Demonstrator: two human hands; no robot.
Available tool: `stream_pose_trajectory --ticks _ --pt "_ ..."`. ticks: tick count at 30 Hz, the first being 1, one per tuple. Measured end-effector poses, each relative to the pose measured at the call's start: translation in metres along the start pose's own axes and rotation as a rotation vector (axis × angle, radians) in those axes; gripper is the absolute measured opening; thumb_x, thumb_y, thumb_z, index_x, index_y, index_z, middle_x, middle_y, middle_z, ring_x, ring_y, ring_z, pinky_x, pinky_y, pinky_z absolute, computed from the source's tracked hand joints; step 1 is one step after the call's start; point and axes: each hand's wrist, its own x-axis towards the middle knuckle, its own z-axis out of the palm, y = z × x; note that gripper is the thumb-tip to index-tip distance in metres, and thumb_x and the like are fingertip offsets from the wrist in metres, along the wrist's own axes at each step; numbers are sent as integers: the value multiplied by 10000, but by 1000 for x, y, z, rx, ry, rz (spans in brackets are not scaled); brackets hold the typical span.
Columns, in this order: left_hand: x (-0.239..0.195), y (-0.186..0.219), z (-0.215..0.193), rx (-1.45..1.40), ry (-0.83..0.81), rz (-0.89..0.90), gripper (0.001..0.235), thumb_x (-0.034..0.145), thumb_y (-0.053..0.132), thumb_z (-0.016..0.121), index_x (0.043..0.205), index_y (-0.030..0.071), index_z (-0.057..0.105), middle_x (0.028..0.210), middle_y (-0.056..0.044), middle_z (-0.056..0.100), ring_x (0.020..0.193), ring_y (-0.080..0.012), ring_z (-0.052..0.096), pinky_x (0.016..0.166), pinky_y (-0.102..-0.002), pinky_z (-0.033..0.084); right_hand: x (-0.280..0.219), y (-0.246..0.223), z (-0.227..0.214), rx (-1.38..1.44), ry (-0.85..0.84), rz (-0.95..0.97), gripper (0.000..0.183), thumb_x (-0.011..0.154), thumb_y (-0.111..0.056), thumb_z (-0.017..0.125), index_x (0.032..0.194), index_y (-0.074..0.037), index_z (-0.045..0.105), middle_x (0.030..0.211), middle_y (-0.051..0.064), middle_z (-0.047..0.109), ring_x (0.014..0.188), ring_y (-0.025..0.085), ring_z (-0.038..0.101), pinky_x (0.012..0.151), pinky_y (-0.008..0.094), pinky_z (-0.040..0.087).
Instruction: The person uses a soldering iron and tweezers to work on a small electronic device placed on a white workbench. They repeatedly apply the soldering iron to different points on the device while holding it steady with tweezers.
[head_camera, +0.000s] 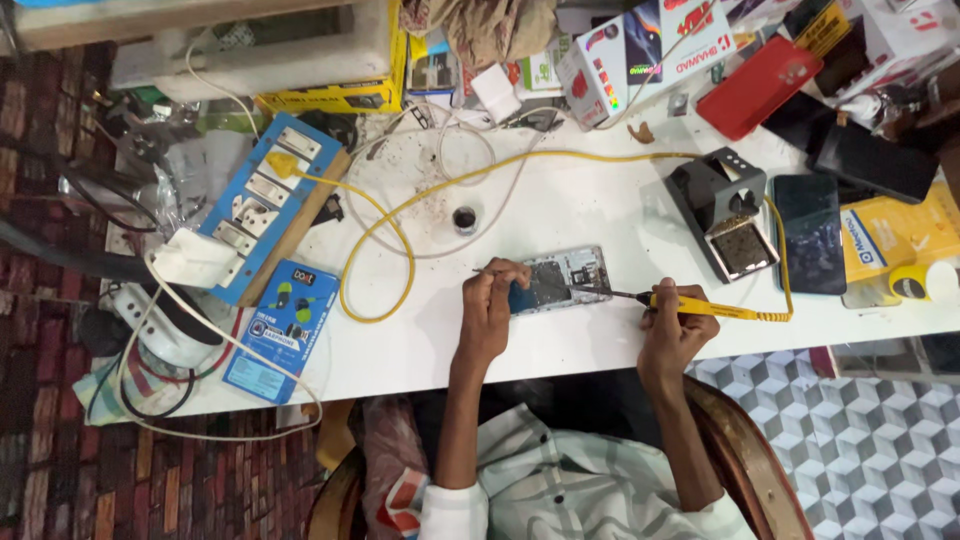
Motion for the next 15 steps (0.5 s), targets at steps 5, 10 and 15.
stream_pose_trajectory --ticks 5,10,15 --pt "2 4 0 19 1 -21 355 1138 229 442 945 -30 588 919 -135 691 852 -200 661 856 -335 551 1 -5 5 7 -5 -24 223 1059 -133 659 887 6 628 743 51 616 506 67 476 482 224 415" --pt "-1 3 -1 31 -2 5 382 1150 245 435 926 -24 587 910 -122 684 876 -193 678 863 -330 552 -1 -9 6 -25 -15 0 206 1052 -126 656 888 -4 633 713 30 599 520 66 494 492 219 412" --pt "0 3 1 0 1 -15 374 1143 247 453 938 -38 581 889 -126 671 879 -200 664 885 -343 552 -2 -14 8 -10 -20 -17 252 1065 -139 662 858 -5 609 661 8 541 501 62 454 481 224 390"
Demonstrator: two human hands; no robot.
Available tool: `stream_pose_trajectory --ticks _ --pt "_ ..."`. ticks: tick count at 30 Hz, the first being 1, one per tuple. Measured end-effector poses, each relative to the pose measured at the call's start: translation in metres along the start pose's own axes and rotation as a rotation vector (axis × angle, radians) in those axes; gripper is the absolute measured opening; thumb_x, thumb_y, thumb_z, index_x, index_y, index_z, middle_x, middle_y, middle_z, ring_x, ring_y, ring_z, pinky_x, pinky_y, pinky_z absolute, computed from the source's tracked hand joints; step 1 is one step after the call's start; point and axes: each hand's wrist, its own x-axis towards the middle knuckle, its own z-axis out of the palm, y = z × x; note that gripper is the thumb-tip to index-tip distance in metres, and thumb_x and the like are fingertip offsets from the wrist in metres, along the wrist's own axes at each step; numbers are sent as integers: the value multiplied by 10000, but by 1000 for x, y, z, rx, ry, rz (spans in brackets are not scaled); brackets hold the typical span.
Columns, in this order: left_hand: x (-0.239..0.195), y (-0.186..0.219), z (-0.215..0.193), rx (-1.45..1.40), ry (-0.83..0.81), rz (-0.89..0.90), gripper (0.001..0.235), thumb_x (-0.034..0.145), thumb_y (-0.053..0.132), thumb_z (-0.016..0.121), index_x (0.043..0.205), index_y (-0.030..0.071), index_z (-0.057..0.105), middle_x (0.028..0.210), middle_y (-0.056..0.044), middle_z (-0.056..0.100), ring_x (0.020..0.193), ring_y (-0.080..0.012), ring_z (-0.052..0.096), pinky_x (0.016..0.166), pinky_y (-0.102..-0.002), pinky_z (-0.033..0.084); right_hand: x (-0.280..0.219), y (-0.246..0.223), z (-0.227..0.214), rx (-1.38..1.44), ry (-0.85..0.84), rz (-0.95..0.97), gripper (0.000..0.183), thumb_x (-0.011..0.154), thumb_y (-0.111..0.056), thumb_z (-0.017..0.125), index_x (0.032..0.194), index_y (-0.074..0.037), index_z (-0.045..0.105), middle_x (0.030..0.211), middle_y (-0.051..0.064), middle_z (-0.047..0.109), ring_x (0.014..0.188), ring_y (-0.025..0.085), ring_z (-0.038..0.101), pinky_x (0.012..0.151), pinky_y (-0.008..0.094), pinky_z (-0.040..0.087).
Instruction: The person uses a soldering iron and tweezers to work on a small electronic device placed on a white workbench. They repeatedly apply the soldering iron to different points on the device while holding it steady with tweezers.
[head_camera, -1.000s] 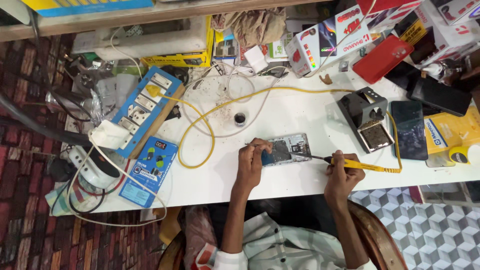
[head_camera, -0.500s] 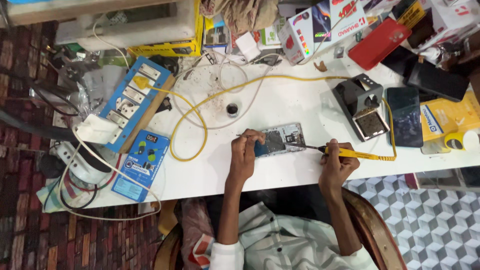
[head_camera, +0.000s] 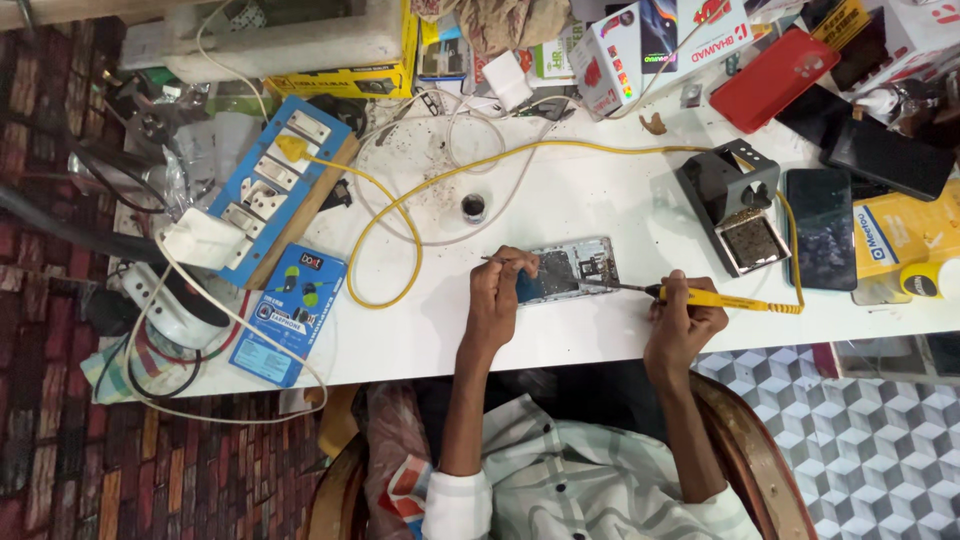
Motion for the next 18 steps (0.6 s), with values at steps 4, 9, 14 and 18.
stream_pose_trajectory --ticks 4,9,14,18 --pt "-1 -2 0 23 3 -9 386 1144 254 445 929 -35 584 887 -119 678 883 -192 675 871 -342 558 1 2 -2 -17 -16 12 254 1072 -140 647 856 -11 617 646 1 529 485 53 437 484 223 407" --pt "1 4 0 42 2 -21 353 1137 219 437 956 -38 598 882 -116 684 839 -182 654 852 -330 549 -1 4 -4 -9 1 -59 266 1080 -131 656 850 -9 603 654 11 529 503 62 446 473 222 390" --pt "0 6 1 42 8 -12 330 1133 196 452 952 -40 596 874 -113 682 835 -184 659 840 -323 546 -2 4 -3 -41 -34 29 232 1051 -127 658 858 -6 613 669 18 566 491 65 477 448 223 403" --pt "1 7 1 40 10 -25 333 1128 195 457 955 -43 613 874 -115 688 823 -185 656 827 -324 543 -4 2 -4 -33 -3 -48 240 1082 -131 657 887 5 630 704 26 576 528 65 487 502 224 436"
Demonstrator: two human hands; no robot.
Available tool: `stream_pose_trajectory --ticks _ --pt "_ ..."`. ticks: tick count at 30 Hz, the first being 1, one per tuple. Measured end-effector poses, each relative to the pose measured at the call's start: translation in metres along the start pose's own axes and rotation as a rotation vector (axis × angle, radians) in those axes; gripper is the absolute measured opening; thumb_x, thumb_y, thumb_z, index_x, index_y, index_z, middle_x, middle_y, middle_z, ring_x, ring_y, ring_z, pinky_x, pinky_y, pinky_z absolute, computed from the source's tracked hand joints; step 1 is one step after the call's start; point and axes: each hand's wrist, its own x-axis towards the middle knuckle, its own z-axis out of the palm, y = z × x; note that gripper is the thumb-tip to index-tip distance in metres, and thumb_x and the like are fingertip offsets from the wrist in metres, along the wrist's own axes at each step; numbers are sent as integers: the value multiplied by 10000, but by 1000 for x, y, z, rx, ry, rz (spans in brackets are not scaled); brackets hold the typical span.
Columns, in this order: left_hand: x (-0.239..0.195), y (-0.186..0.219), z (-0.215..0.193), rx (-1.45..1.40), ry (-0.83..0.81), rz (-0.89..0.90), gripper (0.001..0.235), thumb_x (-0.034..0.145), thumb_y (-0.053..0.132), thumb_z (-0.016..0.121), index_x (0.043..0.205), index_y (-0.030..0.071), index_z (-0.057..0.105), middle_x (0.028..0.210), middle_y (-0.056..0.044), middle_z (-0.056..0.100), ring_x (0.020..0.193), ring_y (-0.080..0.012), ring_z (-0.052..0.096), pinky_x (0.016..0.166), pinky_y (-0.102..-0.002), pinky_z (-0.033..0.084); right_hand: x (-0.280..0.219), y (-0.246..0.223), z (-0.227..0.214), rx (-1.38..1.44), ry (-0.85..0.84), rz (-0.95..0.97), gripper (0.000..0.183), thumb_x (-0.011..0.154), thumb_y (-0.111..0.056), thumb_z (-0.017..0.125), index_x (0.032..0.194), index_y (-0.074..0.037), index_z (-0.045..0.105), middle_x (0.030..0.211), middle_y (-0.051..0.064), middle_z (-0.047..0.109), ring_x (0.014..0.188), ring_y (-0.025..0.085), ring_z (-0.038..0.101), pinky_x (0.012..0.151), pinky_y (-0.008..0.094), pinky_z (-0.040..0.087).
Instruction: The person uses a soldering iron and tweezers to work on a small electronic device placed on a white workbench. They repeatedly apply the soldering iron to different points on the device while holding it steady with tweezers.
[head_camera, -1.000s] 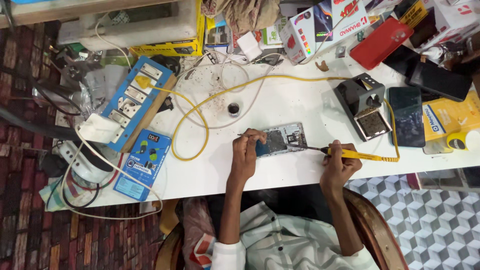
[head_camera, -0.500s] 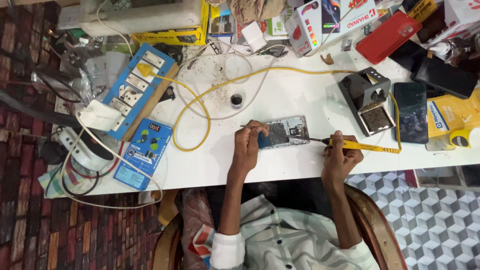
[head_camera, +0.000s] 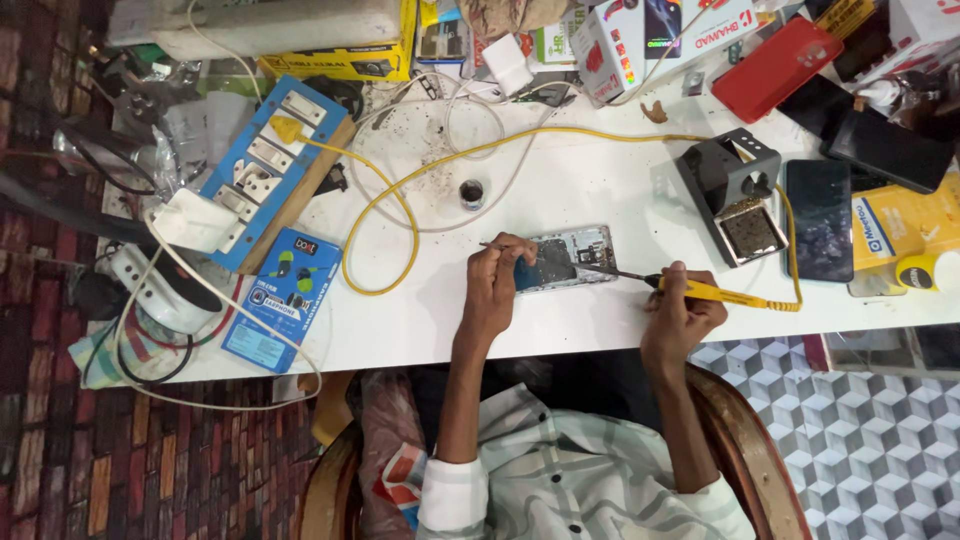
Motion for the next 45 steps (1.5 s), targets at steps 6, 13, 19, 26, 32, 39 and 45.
stream_pose_trajectory --ticks 6,13,19,26,32,39,45 --pt "0 1 0 -4 6 7 314 1130 178 459 955 -40 601 867 -116 686 838 -186 668 844 -317 550 -1 5 -3 5 18 43 230 1076 -117 669 894 6 601 720 39 587 526 71 492 497 225 430" --pt "0 3 -2 29 2 4 330 1135 199 443 960 -37 594 850 -109 685 828 -185 669 851 -318 553 -3 5 -2 11 -78 25 196 1057 -93 661 904 18 607 723 69 616 531 93 533 486 231 431" --pt "-1 5 -2 11 5 -5 337 1132 192 460 933 -39 604 856 -112 693 862 -193 688 874 -324 552 -7 -1 0 -68 -114 -54 202 1088 -84 645 921 28 623 709 64 598 552 88 526 515 232 443" --pt "-1 6 -2 16 10 3 315 1125 175 461 945 -44 600 851 -109 685 826 -180 664 849 -317 546 -8 1 -2 -46 -80 -64 212 1078 -89 652 905 21 601 702 56 592 527 78 512 497 223 430" --pt "-1 6 -1 17 8 23 281 1119 135 472 939 -43 592 866 -118 692 851 -201 687 862 -326 554 -10 5 -5 -59 -92 -85 216 1084 -92 652 905 14 596 704 60 599 537 79 519 502 222 434" --pt "-1 6 -1 20 12 33 267 1115 109 466 925 -46 573 872 -124 689 874 -228 711 875 -334 562 -10 11 -7 -57 -114 -92 210 1092 -81 652 915 10 583 701 58 596 543 81 526 504 218 425" --pt "-2 5 -2 17 13 17 273 1113 109 463 925 -54 575 877 -125 690 890 -229 712 868 -339 558 -15 14 -11 -137 -128 -108 179 1077 -75 661 941 -3 569 747 64 622 574 82 551 530 218 450"
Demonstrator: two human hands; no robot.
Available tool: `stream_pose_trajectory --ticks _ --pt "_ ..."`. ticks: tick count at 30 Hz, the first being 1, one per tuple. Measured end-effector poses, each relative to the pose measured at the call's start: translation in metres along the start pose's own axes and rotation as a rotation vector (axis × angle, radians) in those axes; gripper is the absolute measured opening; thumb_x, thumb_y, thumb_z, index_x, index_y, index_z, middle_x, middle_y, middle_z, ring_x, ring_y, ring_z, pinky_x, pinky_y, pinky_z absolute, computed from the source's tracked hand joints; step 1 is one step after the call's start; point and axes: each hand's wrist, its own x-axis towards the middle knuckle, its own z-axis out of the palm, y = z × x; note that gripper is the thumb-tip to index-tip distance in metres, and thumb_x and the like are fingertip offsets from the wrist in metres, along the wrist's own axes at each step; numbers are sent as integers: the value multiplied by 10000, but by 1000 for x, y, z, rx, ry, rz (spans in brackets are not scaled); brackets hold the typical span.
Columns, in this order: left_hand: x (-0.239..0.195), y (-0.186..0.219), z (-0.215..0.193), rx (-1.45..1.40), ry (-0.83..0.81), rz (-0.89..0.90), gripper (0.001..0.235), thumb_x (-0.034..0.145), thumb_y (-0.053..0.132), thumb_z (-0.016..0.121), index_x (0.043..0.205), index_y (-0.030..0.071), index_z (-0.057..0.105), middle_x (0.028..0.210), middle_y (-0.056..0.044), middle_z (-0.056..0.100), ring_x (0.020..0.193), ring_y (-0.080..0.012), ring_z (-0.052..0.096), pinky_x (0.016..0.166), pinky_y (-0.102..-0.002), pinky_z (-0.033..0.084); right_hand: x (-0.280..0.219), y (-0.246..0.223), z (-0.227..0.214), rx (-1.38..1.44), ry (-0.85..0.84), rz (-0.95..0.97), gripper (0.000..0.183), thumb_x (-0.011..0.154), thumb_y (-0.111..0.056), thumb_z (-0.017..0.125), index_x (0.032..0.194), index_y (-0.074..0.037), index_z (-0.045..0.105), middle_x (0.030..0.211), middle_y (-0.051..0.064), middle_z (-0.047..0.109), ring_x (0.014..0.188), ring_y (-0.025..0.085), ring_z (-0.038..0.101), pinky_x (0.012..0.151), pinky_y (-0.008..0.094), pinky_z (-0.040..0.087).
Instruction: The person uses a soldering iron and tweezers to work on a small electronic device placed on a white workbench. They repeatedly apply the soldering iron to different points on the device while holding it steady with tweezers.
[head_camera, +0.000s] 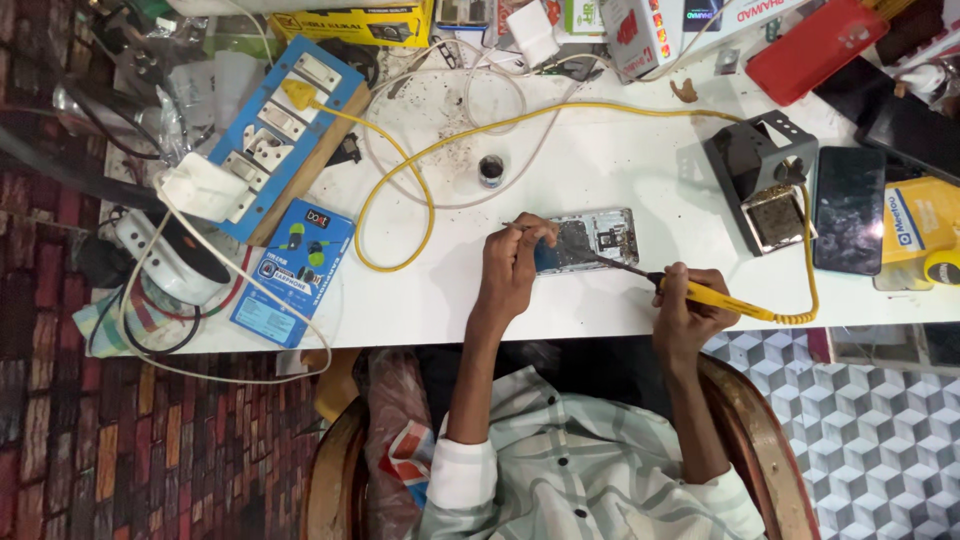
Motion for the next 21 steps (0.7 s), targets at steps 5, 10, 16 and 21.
stream_pose_trajectory --ticks 5,10,16,21 --pt "1 -3 0 -11 -1 13 295 1128 126 453 936 -52 588 871 -125 690 890 -220 712 886 -342 573 2 6 -3 2 -23 -34 175 1082 -91 653 944 1 597 736 68 641 565 86 576 508 218 476" --pt "0 -6 1 -5 -2 -4 269 1119 110 457 974 -60 608 866 -126 690 827 -204 683 841 -334 572 -3 7 -7 -53 15 -13 173 1079 -86 679 958 0 589 746 68 636 589 79 573 543 208 467" --pt "0 -8 1 -28 9 33 280 1121 151 451 984 -59 577 901 -126 688 866 -200 684 873 -334 563 -5 3 -3 -115 -22 -37 178 1062 -77 681 928 0 593 718 59 634 564 77 569 528 208 465" --pt "-1 -11 1 -32 10 13 290 1141 146 452 956 -43 573 904 -126 685 860 -203 673 862 -336 559 -8 0 -2 -41 13 27 173 1073 -103 681 958 -13 588 741 41 646 601 64 577 569 204 482"
